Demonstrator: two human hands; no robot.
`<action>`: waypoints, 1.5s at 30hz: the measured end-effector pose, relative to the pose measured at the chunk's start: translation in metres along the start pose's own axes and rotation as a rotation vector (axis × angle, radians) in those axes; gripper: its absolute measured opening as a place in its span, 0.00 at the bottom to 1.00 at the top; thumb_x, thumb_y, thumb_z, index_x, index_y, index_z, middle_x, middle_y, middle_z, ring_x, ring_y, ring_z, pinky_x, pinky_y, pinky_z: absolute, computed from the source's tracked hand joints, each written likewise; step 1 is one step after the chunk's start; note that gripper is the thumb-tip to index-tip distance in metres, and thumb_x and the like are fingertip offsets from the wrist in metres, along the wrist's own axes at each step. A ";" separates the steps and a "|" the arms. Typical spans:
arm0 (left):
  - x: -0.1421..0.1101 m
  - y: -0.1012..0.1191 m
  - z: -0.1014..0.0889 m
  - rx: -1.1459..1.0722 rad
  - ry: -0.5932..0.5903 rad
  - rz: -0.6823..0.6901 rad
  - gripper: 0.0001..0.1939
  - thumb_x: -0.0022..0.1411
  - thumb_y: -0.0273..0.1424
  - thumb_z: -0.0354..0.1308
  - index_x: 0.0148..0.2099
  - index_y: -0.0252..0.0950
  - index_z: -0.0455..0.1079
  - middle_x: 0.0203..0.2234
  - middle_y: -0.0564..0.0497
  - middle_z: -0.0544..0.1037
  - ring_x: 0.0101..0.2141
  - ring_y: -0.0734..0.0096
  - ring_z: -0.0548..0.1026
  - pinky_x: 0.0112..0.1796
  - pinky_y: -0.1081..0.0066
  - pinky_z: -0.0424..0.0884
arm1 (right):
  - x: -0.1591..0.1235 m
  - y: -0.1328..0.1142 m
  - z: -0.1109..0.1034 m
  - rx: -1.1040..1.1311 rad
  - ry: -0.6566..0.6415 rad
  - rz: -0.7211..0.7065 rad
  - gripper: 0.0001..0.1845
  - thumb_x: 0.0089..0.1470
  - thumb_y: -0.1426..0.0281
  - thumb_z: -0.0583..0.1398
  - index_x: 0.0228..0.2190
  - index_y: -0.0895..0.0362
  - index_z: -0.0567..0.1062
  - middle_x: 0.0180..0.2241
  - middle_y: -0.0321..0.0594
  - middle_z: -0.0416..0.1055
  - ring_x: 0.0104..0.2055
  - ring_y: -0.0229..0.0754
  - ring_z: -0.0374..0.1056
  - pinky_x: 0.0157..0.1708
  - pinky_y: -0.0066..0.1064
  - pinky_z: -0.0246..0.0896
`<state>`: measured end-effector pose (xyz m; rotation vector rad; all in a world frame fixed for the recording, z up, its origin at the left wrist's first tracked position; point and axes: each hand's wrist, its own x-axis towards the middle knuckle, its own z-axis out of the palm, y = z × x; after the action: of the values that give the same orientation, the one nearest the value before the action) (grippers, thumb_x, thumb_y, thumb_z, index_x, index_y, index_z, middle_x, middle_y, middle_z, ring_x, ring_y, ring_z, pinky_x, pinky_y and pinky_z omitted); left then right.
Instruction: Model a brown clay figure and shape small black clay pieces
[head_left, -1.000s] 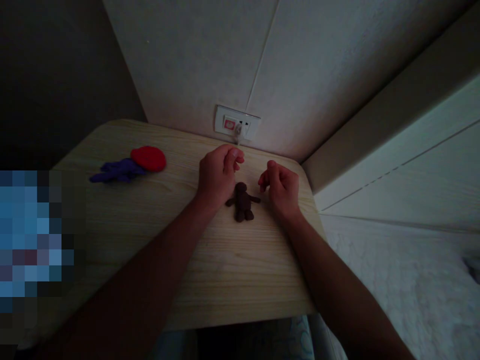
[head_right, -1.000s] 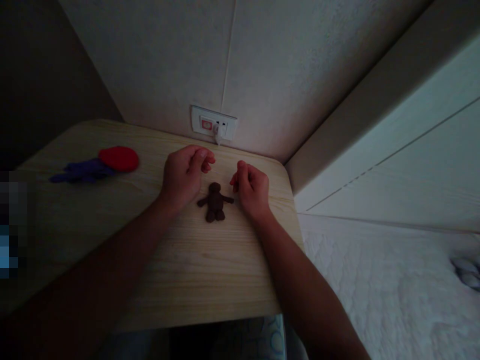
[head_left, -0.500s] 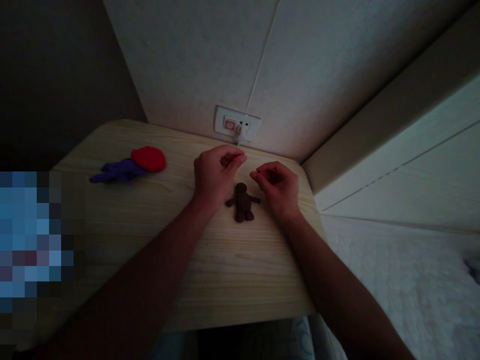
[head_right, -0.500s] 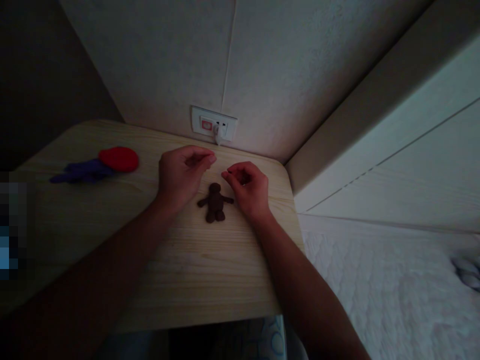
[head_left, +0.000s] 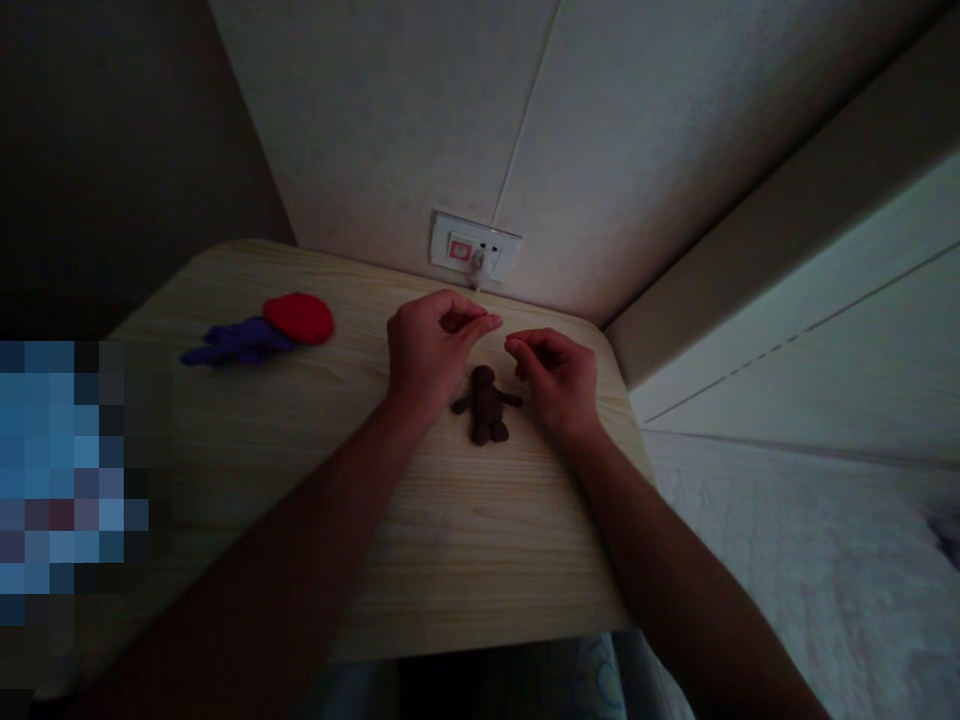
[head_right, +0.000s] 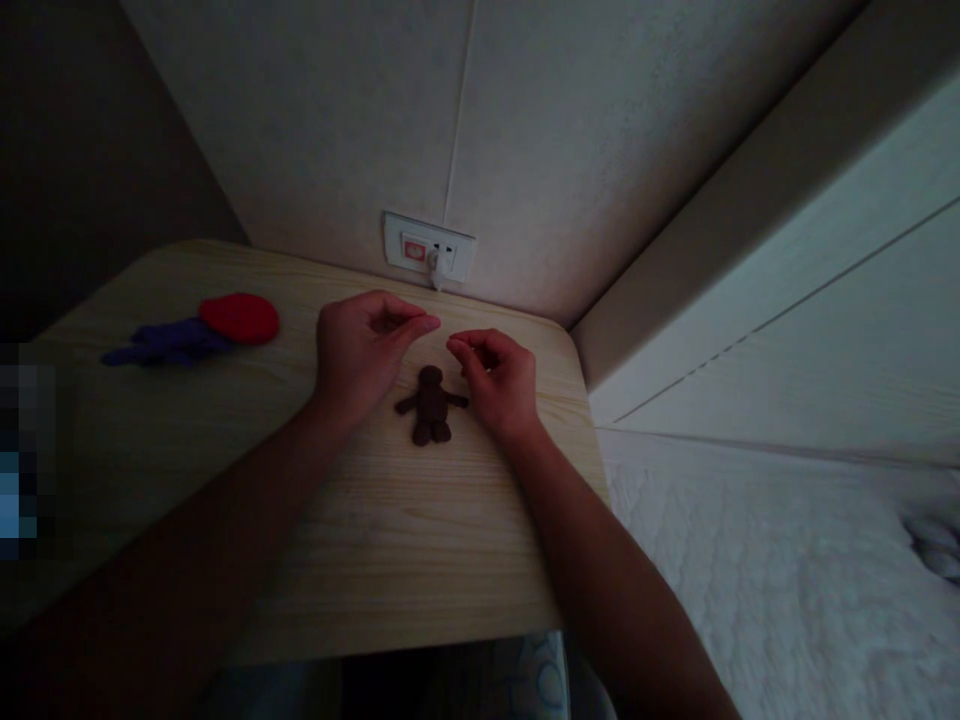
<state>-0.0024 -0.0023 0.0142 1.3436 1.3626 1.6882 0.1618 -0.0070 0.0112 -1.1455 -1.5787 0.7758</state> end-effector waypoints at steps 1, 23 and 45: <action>0.000 0.000 0.000 -0.006 0.002 0.005 0.07 0.55 0.33 0.72 0.31 0.37 0.79 0.28 0.52 0.84 0.29 0.70 0.80 0.35 0.70 0.75 | 0.000 -0.001 0.000 -0.007 -0.001 -0.005 0.15 0.58 0.56 0.68 0.33 0.55 0.82 0.26 0.36 0.77 0.24 0.36 0.67 0.26 0.30 0.64; 0.001 -0.003 -0.004 0.126 -0.010 0.075 0.10 0.70 0.32 0.58 0.40 0.37 0.81 0.31 0.50 0.84 0.30 0.71 0.80 0.34 0.72 0.74 | 0.001 0.001 0.000 -0.015 -0.012 -0.006 0.21 0.62 0.49 0.63 0.34 0.54 0.77 0.29 0.38 0.77 0.24 0.35 0.67 0.24 0.29 0.62; 0.000 -0.004 0.000 0.061 -0.005 0.013 0.07 0.55 0.27 0.71 0.38 0.37 0.83 0.32 0.50 0.85 0.32 0.69 0.81 0.38 0.69 0.79 | 0.003 0.007 -0.003 -0.052 0.028 -0.008 0.10 0.53 0.62 0.72 0.37 0.53 0.85 0.38 0.42 0.84 0.37 0.43 0.78 0.43 0.38 0.75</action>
<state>-0.0034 -0.0011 0.0106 1.3933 1.4156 1.6625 0.1663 -0.0018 0.0068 -1.1813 -1.5876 0.7143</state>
